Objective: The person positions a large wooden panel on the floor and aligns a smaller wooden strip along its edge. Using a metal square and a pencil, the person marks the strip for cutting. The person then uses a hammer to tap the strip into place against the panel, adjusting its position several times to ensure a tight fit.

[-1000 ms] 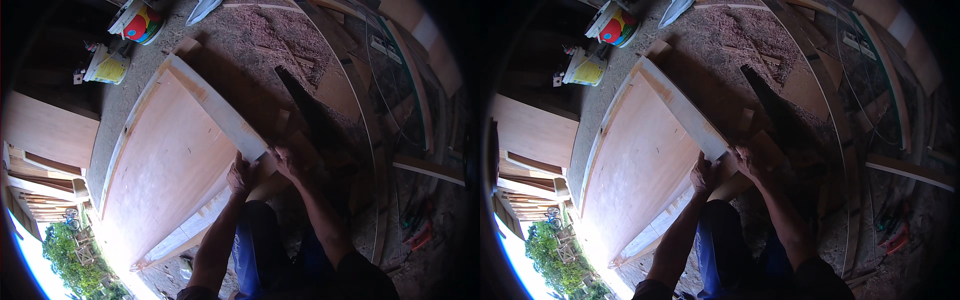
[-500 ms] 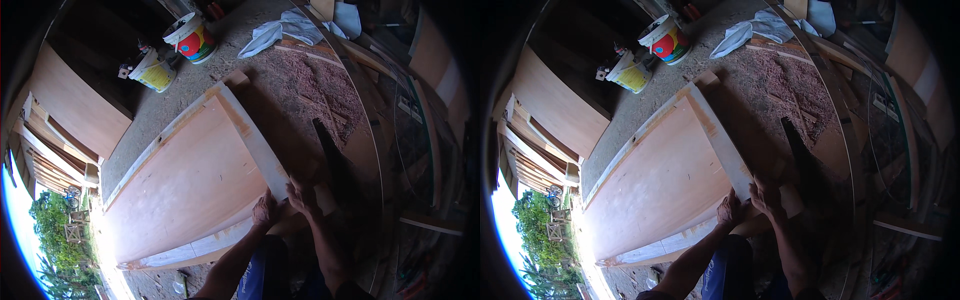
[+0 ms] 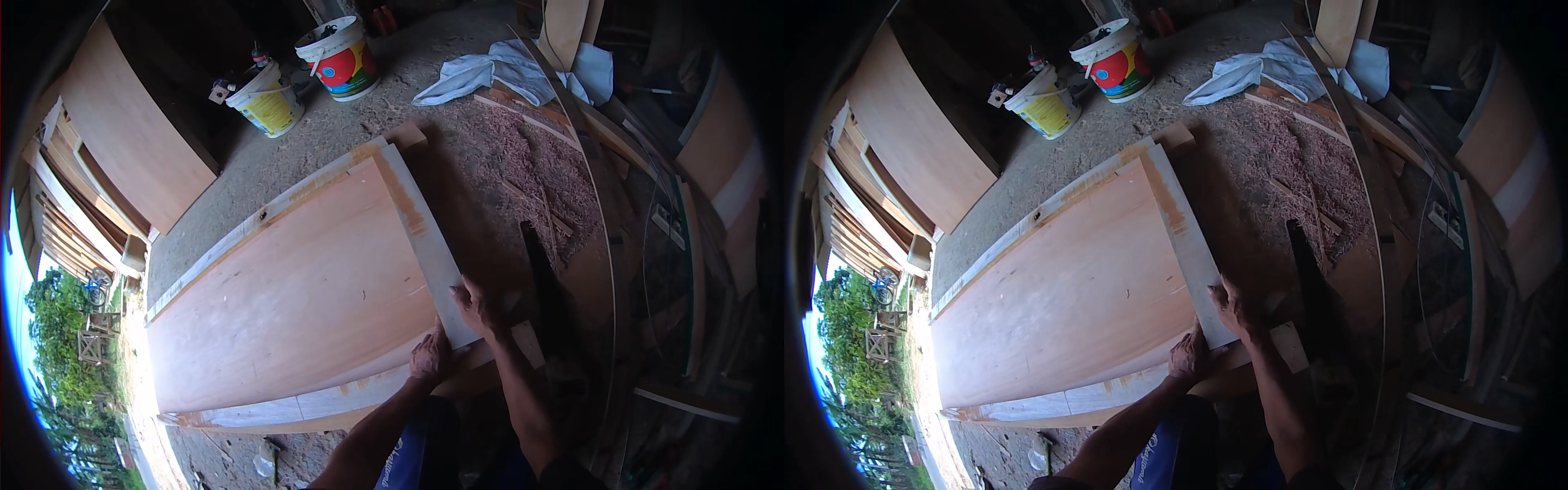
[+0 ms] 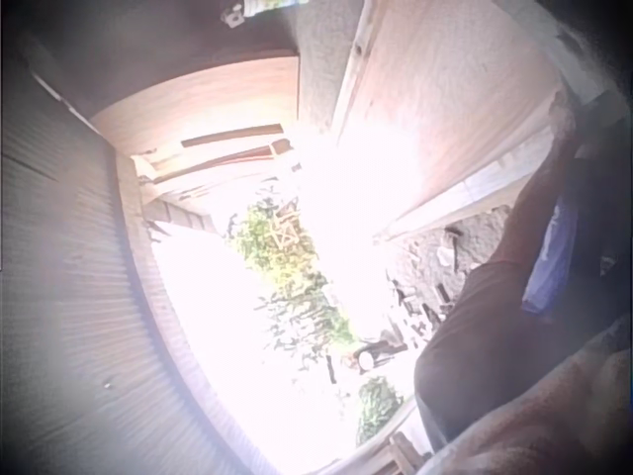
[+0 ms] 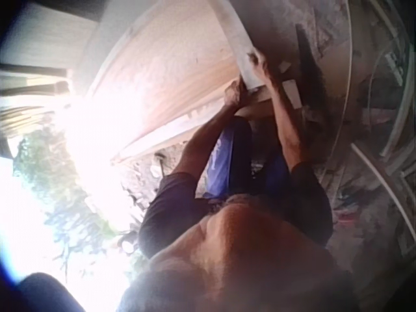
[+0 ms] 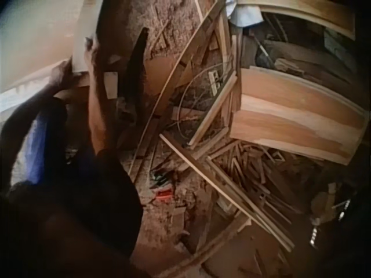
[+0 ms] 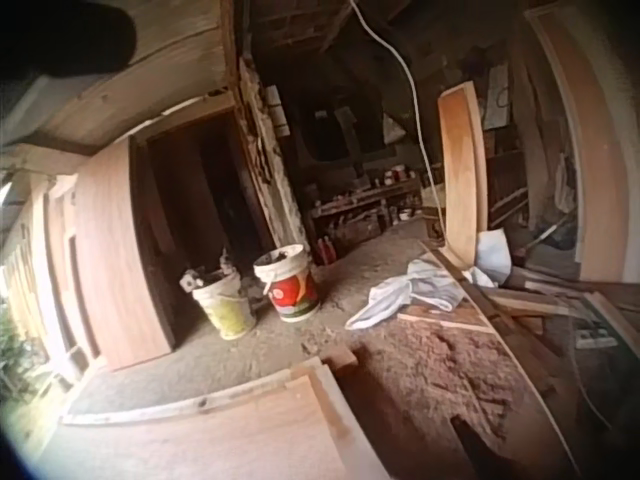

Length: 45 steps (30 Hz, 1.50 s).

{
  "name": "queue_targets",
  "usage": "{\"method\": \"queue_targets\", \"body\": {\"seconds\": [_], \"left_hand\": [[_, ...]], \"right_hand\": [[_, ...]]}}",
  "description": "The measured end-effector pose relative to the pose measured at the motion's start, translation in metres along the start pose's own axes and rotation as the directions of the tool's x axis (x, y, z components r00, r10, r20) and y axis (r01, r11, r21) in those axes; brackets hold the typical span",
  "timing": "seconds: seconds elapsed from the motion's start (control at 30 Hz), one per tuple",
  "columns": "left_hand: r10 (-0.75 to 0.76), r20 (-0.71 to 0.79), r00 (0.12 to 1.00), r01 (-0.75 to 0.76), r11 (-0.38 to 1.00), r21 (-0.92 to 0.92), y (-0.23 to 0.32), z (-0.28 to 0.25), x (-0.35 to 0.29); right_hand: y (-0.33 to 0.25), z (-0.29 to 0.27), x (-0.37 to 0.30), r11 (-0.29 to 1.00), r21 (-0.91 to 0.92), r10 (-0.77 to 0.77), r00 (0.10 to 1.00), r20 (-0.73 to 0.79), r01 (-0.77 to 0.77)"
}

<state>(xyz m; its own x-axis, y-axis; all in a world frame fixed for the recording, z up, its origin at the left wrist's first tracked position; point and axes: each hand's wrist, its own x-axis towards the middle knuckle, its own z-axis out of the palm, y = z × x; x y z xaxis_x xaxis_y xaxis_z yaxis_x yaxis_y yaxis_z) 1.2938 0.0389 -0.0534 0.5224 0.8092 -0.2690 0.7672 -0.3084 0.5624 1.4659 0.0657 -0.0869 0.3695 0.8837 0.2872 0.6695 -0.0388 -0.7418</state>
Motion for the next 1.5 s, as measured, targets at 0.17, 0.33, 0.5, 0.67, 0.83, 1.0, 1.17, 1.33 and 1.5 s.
{"method": "queue_targets", "body": {"seconds": [0.17, 0.33, 0.5, 0.67, 0.83, 1.0, 1.17, 1.33, 1.5], "left_hand": [[0.001, -0.020, 1.000, -0.001, 1.000, -0.025, -0.002, -0.002, -0.002], [-0.037, -0.009, 0.999, 0.036, 0.999, -0.036, -0.010, 0.005, 0.002], [-0.033, -0.029, 0.999, 0.033, 0.999, -0.010, -0.009, 0.009, 0.002], [-0.052, -0.003, 0.999, 0.052, 0.998, -0.020, -0.012, 0.005, 0.001], [-0.072, -0.029, 0.997, 0.073, 0.997, 0.019, -0.009, -0.002, 0.000], [-0.092, -0.009, 0.996, 0.092, 0.995, -0.024, 0.001, 0.012, 0.008], [-0.172, -0.041, 0.984, 0.173, 0.984, 0.046, -0.009, 0.010, 0.005], [-0.162, -0.076, 0.984, 0.167, 0.984, 0.061, -0.005, 0.013, 0.007], [-0.157, -0.011, 0.988, 0.157, 0.985, 0.064, 0.006, 0.019, 0.012]], "right_hand": [[-0.002, 0.003, 0.001, 1.000, -0.003, -0.009, 1.000, 0.019, 0.009], [0.000, 0.006, 0.001, 0.963, -0.143, -0.243, 0.967, -0.080, 0.230], [0.013, 0.015, -0.001, 0.979, -0.091, -0.188, 0.980, -0.065, 0.181], [0.012, 0.019, -0.003, 0.987, -0.033, -0.159, 0.981, -0.112, 0.156], [0.002, 0.018, 0.004, 0.995, 0.043, -0.093, 0.995, -0.026, 0.094], [0.043, 0.017, -0.004, 0.996, -0.027, -0.082, 0.996, -0.030, 0.081], [0.037, -0.039, -0.019, 0.944, 0.271, 0.152, 0.978, 0.146, -0.187], [0.005, -0.072, -0.078, 0.932, 0.251, 0.186, 0.940, 0.286, -0.261], [0.083, 0.011, -0.130, 0.449, 0.839, 0.223, 0.948, 0.228, -0.307]]}}
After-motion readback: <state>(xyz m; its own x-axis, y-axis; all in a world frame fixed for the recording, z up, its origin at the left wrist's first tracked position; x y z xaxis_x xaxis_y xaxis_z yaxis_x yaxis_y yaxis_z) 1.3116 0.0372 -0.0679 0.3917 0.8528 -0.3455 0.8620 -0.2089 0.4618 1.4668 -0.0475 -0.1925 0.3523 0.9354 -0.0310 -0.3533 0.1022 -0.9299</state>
